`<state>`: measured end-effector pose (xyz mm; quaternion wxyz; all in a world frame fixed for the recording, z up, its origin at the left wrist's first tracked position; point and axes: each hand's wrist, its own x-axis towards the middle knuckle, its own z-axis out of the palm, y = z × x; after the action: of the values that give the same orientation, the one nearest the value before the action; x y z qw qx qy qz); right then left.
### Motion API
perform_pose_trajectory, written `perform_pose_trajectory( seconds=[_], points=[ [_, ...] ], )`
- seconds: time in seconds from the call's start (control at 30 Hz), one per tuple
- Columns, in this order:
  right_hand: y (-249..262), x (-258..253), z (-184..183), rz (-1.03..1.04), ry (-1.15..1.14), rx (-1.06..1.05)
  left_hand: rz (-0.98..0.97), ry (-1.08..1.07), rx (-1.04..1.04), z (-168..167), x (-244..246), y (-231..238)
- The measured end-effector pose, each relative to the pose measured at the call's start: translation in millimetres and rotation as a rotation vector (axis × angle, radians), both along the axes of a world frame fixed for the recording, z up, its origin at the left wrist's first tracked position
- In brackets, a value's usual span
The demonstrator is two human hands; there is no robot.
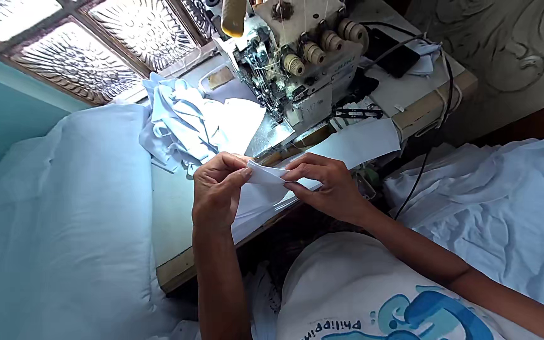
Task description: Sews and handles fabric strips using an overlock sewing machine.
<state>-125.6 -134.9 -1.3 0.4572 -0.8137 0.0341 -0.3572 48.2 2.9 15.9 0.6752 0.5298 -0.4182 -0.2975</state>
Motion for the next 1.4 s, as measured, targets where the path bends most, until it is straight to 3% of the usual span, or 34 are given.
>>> perform_pose_trajectory(
  seconds=[0.33,0.57,0.67,0.87,0.97,1.17,1.4],
  points=[
    [6,3,3,-0.162,-0.051,-0.059,0.154,0.076,-0.054,-1,-8,-14],
    [-16,40,-3,-0.37,0.02,-0.15,0.52,-0.586,0.12,-1,12,-75],
    [-30,55,-8,-0.422,0.083,-0.128,0.564,-0.871,0.306,-8,19,-97],
    [-33,51,-12,-0.388,0.132,-0.02,0.61,-1.172,0.51,-10,-2,-101],
    [-24,31,-11,-0.344,0.168,-0.038,0.542,-1.22,0.564,-8,-25,-82],
    [-21,16,-11,-0.364,0.183,-0.009,0.469,-1.03,0.432,-16,-30,-75],
    [-27,29,-12,-0.409,0.188,-0.14,0.546,-1.078,0.505,-16,-26,-85]
  ],
)
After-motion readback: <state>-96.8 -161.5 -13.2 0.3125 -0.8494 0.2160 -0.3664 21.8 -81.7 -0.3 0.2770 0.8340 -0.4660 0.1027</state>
